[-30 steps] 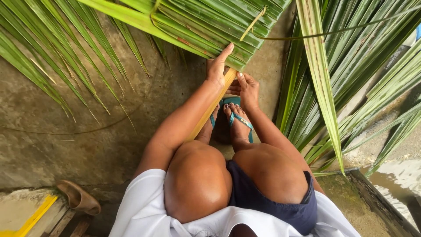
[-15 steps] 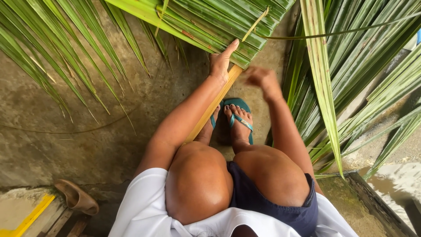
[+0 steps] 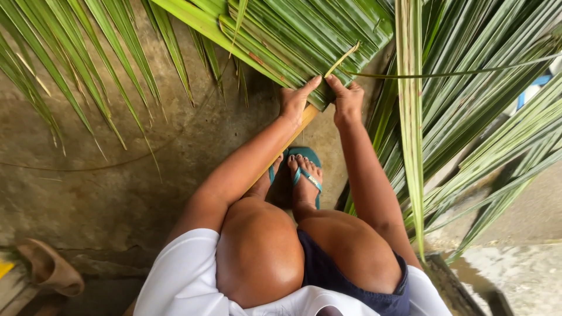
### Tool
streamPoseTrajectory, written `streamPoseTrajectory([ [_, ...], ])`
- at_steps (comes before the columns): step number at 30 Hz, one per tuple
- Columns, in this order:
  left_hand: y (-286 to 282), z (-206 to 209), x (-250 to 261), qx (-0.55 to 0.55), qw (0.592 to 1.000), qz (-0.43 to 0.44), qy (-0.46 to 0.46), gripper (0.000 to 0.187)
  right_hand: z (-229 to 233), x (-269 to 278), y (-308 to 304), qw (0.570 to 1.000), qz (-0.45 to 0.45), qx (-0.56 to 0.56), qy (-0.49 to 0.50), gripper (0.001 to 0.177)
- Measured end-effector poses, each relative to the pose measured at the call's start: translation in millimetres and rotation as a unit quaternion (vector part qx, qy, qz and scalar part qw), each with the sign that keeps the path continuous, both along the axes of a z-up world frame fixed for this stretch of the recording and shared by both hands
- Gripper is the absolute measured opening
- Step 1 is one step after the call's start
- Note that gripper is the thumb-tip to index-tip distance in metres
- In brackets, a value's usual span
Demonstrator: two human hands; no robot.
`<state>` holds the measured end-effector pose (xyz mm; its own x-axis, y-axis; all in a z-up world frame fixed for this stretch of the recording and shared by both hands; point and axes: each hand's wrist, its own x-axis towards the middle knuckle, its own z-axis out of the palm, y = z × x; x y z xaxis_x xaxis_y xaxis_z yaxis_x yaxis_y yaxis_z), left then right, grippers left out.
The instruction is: The person sits on the floor and weaves long green palm leaves onto a wooden frame using a thin flexible strip. They repeatedly thread the strip through the leaves and pull it tight to secure the leaves in place.
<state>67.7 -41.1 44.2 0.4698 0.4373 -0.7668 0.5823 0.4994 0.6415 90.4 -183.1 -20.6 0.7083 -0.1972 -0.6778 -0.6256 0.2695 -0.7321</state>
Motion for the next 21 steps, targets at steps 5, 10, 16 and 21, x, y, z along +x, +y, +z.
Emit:
streamPoseTrajectory([
  [5,-3,-40,-11,-0.005,0.999,0.018,-0.040,0.078,54,-2,51,0.995,-0.093,0.024,-0.002,0.031],
  [10,-3,11,8,-0.098,0.991,0.015,-0.093,0.094,54,0,60,0.990,-0.141,-0.012,0.016,0.029],
  [16,2,-9,1,-0.093,0.994,0.047,-0.038,0.069,24,-6,59,0.977,-0.209,-0.024,0.040,0.031],
  [21,7,9,9,-0.115,0.993,0.030,0.011,0.065,26,-3,61,0.976,-0.211,-0.036,0.041,0.032],
])
